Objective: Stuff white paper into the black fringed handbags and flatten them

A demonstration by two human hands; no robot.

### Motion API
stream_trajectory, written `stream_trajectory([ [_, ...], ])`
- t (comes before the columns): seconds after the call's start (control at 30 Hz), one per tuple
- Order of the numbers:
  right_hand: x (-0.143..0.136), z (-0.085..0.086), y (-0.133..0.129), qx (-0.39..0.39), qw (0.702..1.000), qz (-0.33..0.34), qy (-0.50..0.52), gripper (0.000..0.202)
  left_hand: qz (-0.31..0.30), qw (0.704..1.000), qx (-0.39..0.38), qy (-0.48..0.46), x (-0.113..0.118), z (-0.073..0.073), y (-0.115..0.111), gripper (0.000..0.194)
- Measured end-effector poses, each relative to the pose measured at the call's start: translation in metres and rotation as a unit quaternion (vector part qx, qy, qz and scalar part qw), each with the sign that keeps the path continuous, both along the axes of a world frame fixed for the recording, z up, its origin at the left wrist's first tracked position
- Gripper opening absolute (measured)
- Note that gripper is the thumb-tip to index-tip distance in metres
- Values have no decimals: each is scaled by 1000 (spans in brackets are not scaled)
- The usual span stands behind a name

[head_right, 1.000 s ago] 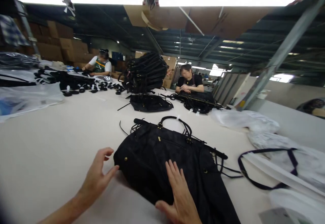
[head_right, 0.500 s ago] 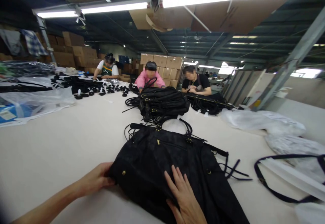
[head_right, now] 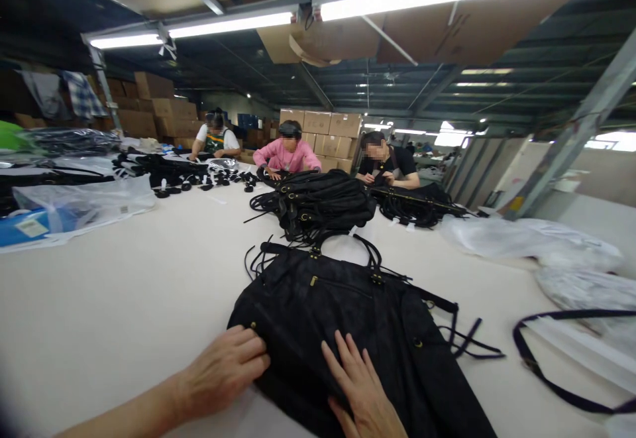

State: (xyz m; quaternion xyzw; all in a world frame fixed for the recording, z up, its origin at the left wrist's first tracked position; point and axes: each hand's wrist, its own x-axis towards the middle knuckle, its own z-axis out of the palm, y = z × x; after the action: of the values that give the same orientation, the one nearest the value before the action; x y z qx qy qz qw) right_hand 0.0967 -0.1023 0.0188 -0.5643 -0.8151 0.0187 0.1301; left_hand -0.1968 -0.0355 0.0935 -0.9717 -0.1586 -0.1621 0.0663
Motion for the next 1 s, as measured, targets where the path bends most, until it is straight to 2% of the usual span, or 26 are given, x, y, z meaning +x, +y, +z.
stream_trajectory([
  [0.1, -1, -8, 3, 35, 998, 10, -46, 82, 73, 993, -94, 19, -1, -19, 24, 12],
  [0.17, 1, -13, 5, 89, 993, 25, -71, 85, 96, 984, -152, 6, -9, -28, 30, 13],
  [0.23, 4, -18, 9, 163, 979, 60, -102, 84, 104, 974, -199, -35, -18, -35, 30, 14],
  [0.33, 10, -25, 14, 268, 944, 114, -153, 77, 82, 954, -261, -124, -28, -42, 28, 16],
  [0.43, 12, -28, 17, 298, 931, 131, -163, 74, 73, 950, -256, -163, -31, -48, 27, 18],
  [0.57, 8, -29, 16, 239, 954, 133, -123, 80, 112, 967, -168, -155, -34, -51, 23, 20],
  [0.63, 6, -29, 17, 216, 961, 133, -110, 84, 123, 976, -117, -138, -36, -45, 20, 21],
  [0.73, 5, -26, 17, 199, 966, 138, -86, 86, 128, 984, -31, -117, -32, -17, 13, 26],
  [0.8, 3, -20, 14, 175, 972, 137, -78, 87, 103, 988, 33, -112, -21, 7, 6, 24],
  [0.87, 0, -11, 9, 139, 979, 126, -76, 88, 40, 991, 88, -91, -3, 28, 1, 28],
  [0.93, -3, -3, 3, 107, 987, 106, -63, 88, -16, 992, 112, -52, 17, 36, 0, 37],
  [1.0, -6, 4, -2, 84, 992, 85, -44, 86, -28, 993, 113, -29, 31, 29, 4, 36],
])
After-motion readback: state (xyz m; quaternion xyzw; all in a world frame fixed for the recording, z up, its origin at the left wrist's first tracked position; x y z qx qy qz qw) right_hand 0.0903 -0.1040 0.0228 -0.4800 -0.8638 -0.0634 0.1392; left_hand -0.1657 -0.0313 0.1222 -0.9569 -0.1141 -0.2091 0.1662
